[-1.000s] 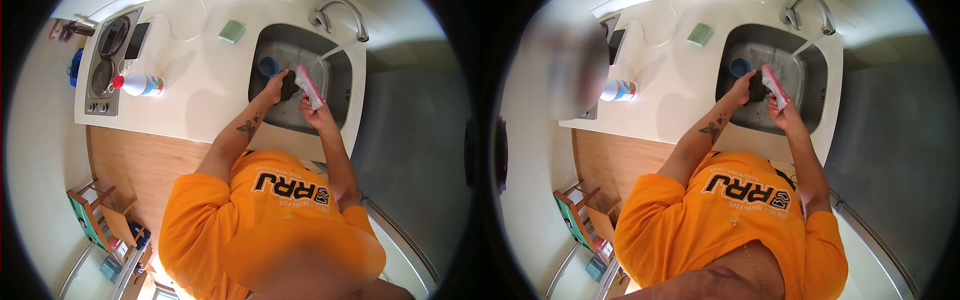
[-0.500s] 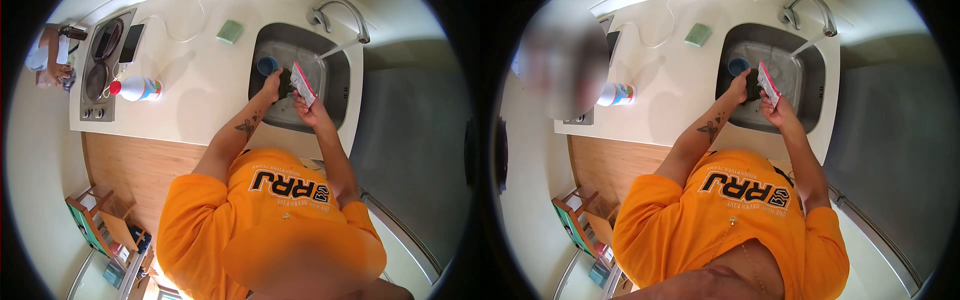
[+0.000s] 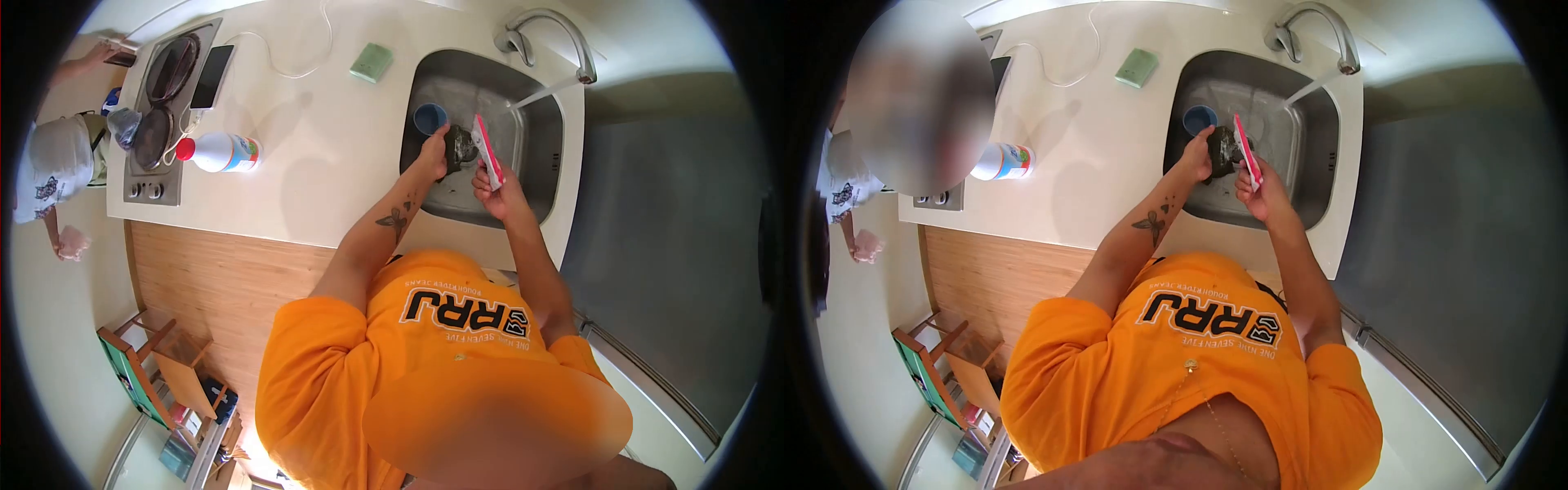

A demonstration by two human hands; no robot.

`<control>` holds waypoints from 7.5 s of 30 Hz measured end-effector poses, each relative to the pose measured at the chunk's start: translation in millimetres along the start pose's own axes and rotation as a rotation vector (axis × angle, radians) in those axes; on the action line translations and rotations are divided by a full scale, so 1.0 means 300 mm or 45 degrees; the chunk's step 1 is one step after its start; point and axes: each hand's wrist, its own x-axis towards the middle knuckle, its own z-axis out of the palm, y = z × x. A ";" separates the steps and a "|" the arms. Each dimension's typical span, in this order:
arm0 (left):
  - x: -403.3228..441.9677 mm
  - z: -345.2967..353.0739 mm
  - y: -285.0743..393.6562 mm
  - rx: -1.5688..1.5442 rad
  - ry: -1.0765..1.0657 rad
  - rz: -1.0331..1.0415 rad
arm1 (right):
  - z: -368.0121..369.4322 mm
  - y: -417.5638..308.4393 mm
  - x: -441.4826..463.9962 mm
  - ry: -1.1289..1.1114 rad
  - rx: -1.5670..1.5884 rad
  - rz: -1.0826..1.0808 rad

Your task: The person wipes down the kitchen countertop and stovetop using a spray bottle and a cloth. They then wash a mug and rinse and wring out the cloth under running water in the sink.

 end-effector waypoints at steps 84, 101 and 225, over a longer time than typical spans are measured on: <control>0.187 0.265 0.210 1.310 0.060 0.226 | -0.165 -0.547 0.096 0.344 -2.287 -0.859; 0.223 0.356 -0.084 1.285 0.336 0.287 | -0.203 -0.340 0.294 1.140 -1.537 -1.096; 0.167 0.087 0.110 -0.171 -0.507 0.121 | 0.024 -0.287 0.075 0.418 -1.140 -1.446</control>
